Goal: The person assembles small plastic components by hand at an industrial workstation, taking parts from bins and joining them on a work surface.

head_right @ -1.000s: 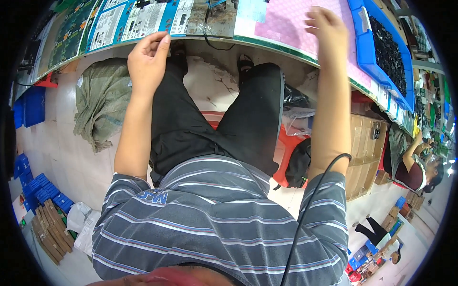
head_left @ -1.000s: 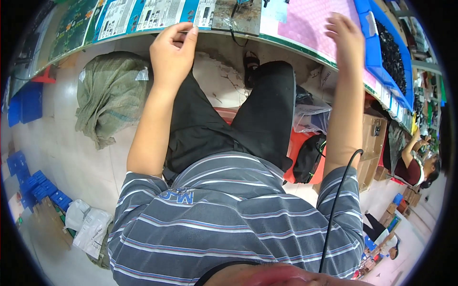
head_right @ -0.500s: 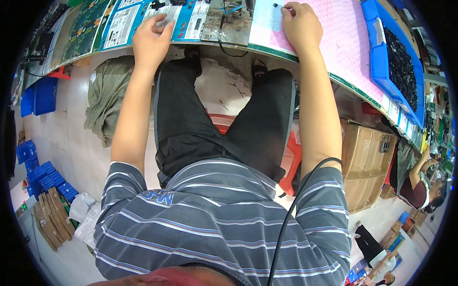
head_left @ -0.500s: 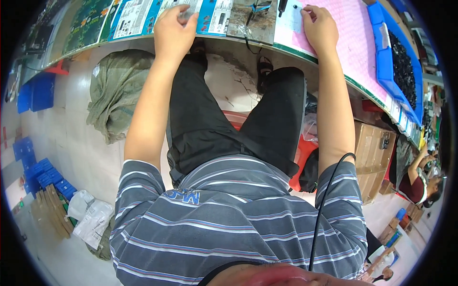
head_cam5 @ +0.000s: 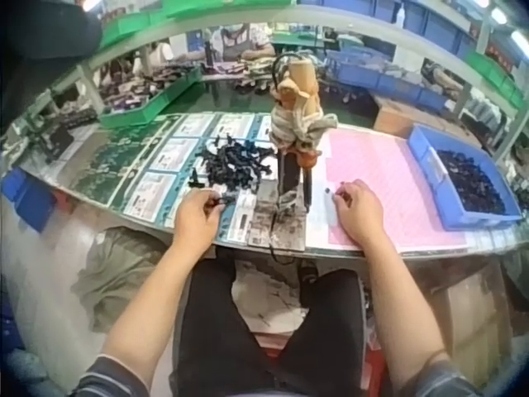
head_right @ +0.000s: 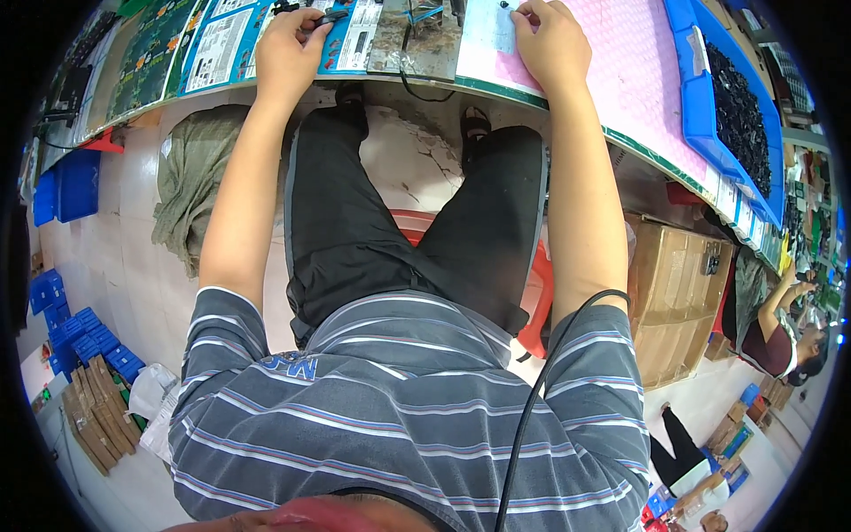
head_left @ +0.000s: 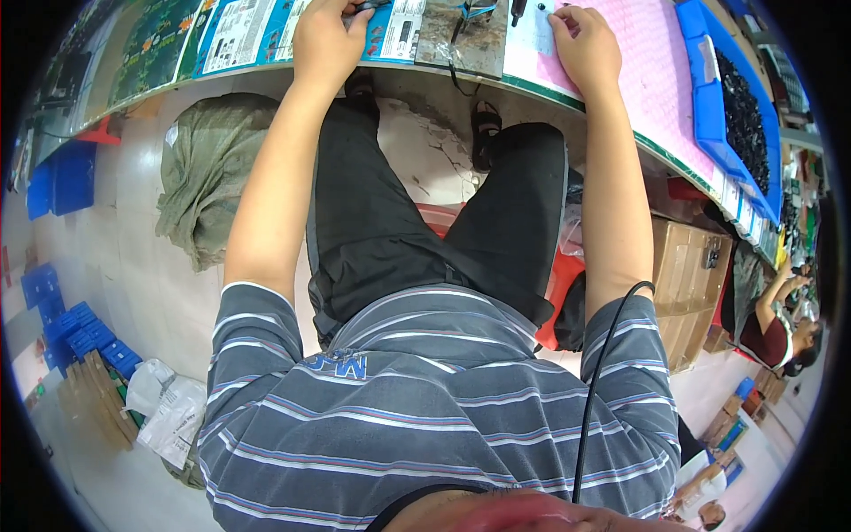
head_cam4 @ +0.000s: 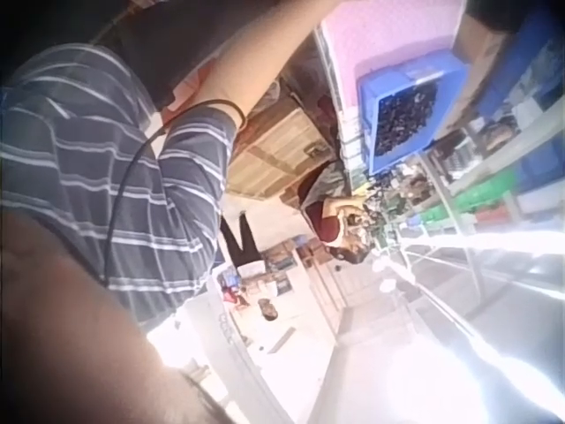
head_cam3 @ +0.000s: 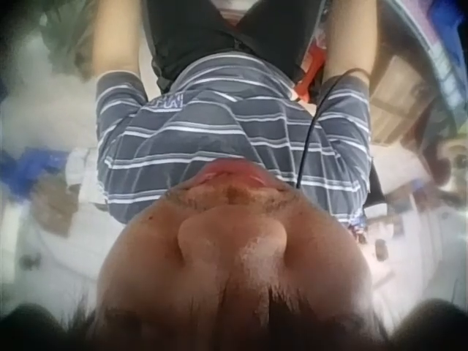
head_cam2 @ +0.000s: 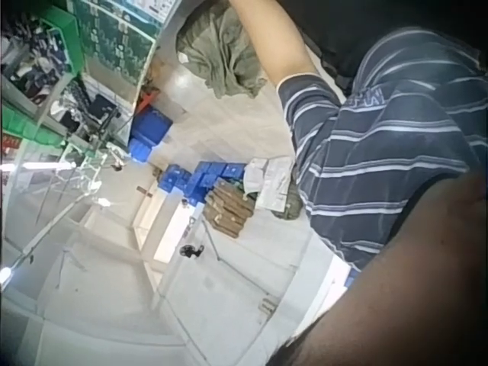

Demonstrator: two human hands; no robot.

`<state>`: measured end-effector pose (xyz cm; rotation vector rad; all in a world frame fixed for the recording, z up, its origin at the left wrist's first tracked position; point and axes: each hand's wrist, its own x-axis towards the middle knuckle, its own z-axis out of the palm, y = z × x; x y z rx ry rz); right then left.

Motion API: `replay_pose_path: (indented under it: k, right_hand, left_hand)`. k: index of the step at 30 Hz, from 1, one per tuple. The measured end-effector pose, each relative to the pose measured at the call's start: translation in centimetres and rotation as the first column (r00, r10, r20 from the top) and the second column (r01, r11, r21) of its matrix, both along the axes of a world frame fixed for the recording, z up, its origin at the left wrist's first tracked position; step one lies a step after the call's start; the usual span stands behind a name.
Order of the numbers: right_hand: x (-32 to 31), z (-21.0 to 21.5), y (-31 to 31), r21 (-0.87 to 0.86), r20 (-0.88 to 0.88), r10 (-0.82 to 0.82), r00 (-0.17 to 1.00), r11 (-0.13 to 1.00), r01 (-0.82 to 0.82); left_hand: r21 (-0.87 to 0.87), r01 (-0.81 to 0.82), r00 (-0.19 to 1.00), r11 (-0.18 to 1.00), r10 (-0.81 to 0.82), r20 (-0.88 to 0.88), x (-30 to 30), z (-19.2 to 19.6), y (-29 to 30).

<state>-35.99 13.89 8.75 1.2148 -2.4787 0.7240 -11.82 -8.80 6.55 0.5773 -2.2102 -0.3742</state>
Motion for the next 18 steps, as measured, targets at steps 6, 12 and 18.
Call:
replay_pose_path:
  k: [6, 12, 18]
  right_hand:
    - [-1.0, -0.7, 0.8, -0.073, 0.040, 0.045, 0.998, 0.996, -0.042]
    - [-0.7, -0.8, 0.2, -0.100, 0.071, -0.001, 0.997, 0.995, 0.008]
    - [-1.1, -0.8, 0.9, -0.111, 0.151, -0.035, 0.988, 0.992, 0.052]
  left_hand:
    - [0.348, -0.044, 0.998, 0.936, 0.056, -0.024, -0.4, 2.1, 1.4]
    - [0.176, -0.050, 0.991, 0.983, 0.070, -0.113, 1.8, -0.7, 0.0]
    - [0.595, 0.236, 0.922, 0.768, 0.015, -0.386, 3.9, -1.8, 4.7]
